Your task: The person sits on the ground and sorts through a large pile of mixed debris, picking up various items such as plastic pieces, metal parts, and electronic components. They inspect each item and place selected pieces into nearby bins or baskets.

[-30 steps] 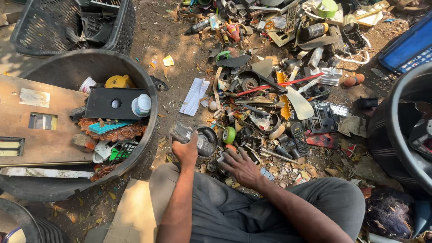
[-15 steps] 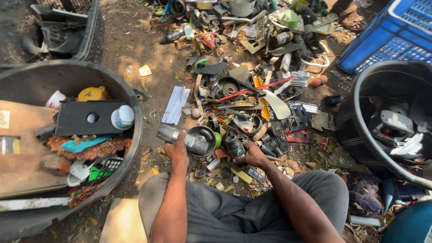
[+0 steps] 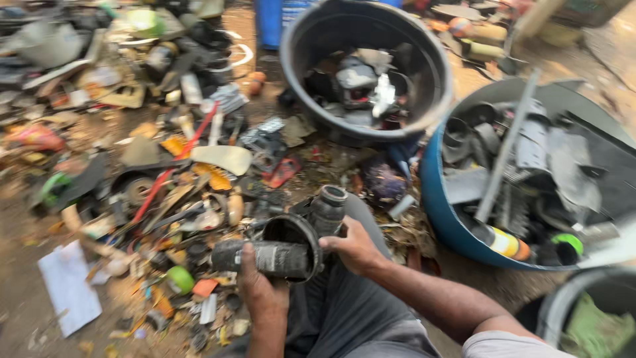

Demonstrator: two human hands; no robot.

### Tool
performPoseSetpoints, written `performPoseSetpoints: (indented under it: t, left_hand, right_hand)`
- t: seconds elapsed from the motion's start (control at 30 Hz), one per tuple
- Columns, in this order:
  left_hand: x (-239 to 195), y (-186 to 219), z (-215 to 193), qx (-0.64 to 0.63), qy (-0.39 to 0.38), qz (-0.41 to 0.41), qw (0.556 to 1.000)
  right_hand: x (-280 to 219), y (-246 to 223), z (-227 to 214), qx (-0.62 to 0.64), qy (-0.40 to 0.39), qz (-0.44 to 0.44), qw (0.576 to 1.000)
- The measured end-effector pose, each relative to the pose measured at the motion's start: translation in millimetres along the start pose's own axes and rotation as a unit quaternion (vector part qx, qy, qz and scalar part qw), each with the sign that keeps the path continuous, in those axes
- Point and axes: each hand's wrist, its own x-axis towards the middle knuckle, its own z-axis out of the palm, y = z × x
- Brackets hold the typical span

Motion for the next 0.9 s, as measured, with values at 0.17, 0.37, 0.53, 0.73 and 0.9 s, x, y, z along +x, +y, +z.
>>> performPoseSetpoints:
  t: [0.17,0.37,0.53,0.73,0.9]
  left_hand:
    - [-32,-127,143,0.162,-0.151,-0.174,0.959]
    - [-59,-251,206,0.348,-0.461,-0.155,0.802]
    - [-23,-212,159,0.315,-0.402,-0.241,0.825]
    - [63,-28,35,0.308,-0.192,-0.001,0.932]
    - [81,107,-94,0.308,0.005,0.225,0.925]
  right_hand:
    - [-76,-123,-161,-0.425,0.329,0.001,0.843]
    - [-198,-204,-312,-0.548,0.417,-0.126,0.714]
    - [-196,-146,-359,-0.539,0.513,-0.017,0.668]
    - [-141,-113,-331,-0.700,0.447,-0.155,0.535]
    - [-67,-102,-212,-0.592,0.285,-0.320,0.682]
